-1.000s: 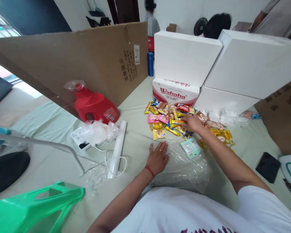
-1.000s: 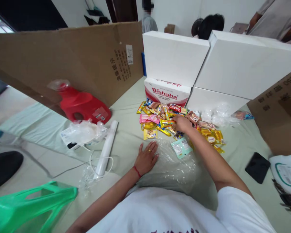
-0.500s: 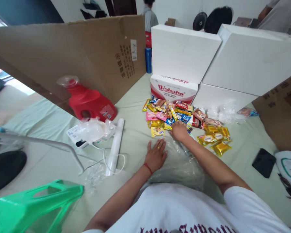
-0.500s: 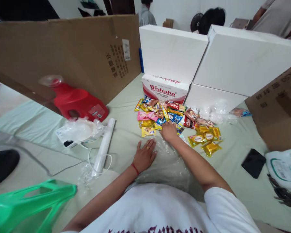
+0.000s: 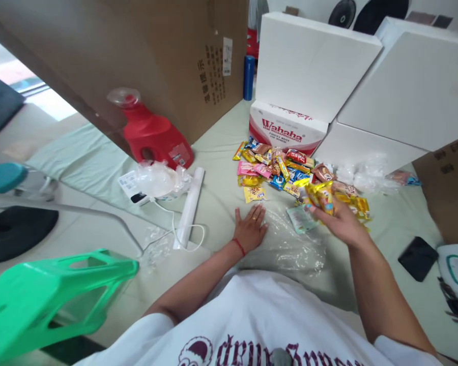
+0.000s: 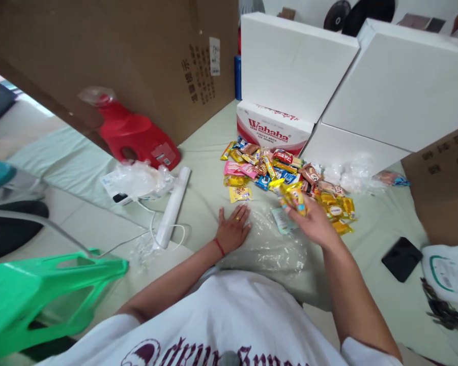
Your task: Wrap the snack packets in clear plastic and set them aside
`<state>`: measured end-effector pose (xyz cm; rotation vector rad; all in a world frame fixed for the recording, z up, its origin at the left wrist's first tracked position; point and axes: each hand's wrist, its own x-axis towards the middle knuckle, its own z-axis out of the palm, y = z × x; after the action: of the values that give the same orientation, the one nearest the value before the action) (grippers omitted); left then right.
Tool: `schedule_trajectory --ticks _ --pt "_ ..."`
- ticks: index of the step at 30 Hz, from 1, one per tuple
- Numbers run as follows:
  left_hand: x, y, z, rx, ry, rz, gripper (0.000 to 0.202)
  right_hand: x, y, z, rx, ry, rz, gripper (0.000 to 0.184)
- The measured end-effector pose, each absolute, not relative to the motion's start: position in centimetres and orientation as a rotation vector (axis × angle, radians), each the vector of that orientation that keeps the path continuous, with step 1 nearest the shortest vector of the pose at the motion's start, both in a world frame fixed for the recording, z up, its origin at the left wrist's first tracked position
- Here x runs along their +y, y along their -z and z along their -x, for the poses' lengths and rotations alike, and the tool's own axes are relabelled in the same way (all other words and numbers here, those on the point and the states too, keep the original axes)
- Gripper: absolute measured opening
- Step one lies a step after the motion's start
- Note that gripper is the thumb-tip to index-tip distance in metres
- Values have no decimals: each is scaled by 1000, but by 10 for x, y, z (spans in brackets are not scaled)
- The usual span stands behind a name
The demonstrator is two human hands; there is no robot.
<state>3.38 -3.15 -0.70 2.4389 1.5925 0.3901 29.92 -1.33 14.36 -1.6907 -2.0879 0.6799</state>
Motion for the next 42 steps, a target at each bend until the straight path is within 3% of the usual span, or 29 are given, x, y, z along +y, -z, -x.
schedule_trajectory --ticks 3,6,12,17,22,26,31,34,42 --pt "-29 4 -32 1600 -360 -2424 55 -50 -119 -263 -2274 -718 1809 30" --pt "-22 3 -24 1586 -313 -2419 54 -64 -80 -232 -2429 -418 2104 28" --pt "-15 6 -6 1471 -257 -2494 51 -67 -53 -237 -2560 -485 1951 80" --pt "-20 7 -9 1504 -260 -2489 52 -74 -51 -229 -2606 -347 1896 58" --pt "-25 -3 0 1542 -391 -2468 51 -92 -48 -236 -2522 -263 1722 61" --pt "-49 -10 28 1301 -661 -2517 47 -131 -61 -277 -2414 -420 1453 46" --pt "-85 -4 63 668 -403 -2617 52 -183 -43 -314 -2499 -649 1255 40" --pt "-88 -2 71 641 -301 -2569 34 -191 -25 -319 -2391 -704 1296 29" --pt "-44 -43 66 811 -400 -2129 43 -143 -69 -329 -2161 -1021 1538 39"
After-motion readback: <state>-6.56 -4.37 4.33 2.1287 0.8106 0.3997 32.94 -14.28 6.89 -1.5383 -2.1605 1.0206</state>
